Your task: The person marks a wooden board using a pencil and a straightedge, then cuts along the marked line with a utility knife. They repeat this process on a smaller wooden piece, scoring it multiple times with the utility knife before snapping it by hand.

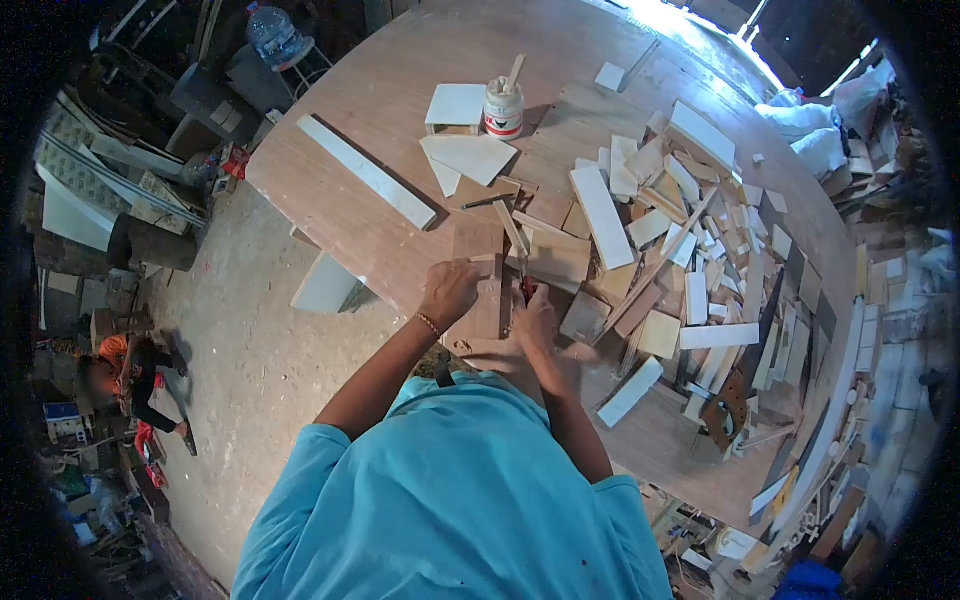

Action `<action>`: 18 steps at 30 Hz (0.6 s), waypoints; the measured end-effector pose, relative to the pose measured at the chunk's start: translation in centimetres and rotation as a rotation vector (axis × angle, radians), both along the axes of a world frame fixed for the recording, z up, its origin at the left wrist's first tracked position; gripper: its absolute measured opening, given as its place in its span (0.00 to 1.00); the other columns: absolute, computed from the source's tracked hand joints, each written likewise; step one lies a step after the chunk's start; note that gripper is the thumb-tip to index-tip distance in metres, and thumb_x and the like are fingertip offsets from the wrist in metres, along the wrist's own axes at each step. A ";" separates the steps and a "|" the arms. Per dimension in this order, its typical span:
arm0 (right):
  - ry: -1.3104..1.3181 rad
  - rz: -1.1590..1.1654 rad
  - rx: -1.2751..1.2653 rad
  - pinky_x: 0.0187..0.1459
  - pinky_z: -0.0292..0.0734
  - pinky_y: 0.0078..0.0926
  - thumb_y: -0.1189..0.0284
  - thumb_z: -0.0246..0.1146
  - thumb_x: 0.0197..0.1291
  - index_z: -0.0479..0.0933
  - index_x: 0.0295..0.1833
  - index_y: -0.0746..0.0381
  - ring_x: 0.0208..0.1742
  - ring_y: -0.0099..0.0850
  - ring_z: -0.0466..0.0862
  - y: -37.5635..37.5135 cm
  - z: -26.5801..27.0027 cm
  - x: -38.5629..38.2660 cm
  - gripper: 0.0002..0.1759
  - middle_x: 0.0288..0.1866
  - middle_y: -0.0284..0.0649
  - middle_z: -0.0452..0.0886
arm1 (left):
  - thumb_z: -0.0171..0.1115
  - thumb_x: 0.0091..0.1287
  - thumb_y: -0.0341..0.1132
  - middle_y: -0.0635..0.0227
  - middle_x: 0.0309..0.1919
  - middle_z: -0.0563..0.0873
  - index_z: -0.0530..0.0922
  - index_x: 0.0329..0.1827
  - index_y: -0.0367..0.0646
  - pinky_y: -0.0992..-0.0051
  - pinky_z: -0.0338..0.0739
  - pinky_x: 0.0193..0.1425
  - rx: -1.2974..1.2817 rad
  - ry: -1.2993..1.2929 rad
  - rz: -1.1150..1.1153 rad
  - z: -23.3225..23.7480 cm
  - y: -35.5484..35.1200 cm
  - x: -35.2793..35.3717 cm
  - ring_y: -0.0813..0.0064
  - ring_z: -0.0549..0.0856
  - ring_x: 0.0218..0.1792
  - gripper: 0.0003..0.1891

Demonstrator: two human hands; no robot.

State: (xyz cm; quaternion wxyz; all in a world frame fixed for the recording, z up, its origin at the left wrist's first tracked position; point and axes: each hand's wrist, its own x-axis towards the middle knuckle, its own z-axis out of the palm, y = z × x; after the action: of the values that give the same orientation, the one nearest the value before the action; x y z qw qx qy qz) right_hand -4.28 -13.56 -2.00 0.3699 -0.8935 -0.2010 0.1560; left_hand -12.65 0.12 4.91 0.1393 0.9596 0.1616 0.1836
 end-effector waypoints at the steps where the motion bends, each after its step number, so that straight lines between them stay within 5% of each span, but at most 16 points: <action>1: 0.036 -0.007 0.085 0.22 0.71 0.30 0.64 0.56 0.61 0.66 0.41 0.68 0.21 0.31 0.78 -0.2 -0.7 0.1 0.16 0.22 0.44 0.75 | 0.54 0.49 0.30 0.60 0.19 0.77 0.75 0.20 0.43 0.63 0.72 0.28 0.040 -0.046 -0.053 0.1 -0.2 -0.2 0.61 0.79 0.24 0.03; 5: -0.138 0.075 0.306 0.16 0.67 0.28 0.66 0.55 0.62 0.64 0.40 0.67 0.16 0.27 0.72 -1.1 -2.2 0.4 0.14 0.20 0.41 0.73 | 0.55 0.46 0.29 0.55 0.20 0.80 0.79 0.19 0.41 0.63 0.76 0.29 -0.037 0.193 -0.069 2.2 -1.6 -0.6 0.58 0.82 0.26 0.05; 18: -0.009 0.205 0.037 0.24 0.70 0.31 0.61 0.57 0.60 0.65 0.41 0.66 0.23 0.33 0.78 -0.6 -1.4 -1.1 0.18 0.22 0.45 0.76 | 0.56 0.45 0.28 0.52 0.23 0.81 0.79 0.21 0.38 0.62 0.77 0.30 -0.140 0.423 -0.022 6.0 -1.5 -3.9 0.55 0.82 0.28 0.04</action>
State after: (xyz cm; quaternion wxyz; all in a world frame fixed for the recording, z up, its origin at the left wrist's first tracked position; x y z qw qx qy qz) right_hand -5.37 -14.15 -3.37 0.3674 -0.8620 -0.2960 0.1852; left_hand -16.52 -1.36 10.87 0.1706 0.9664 0.1891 -0.0350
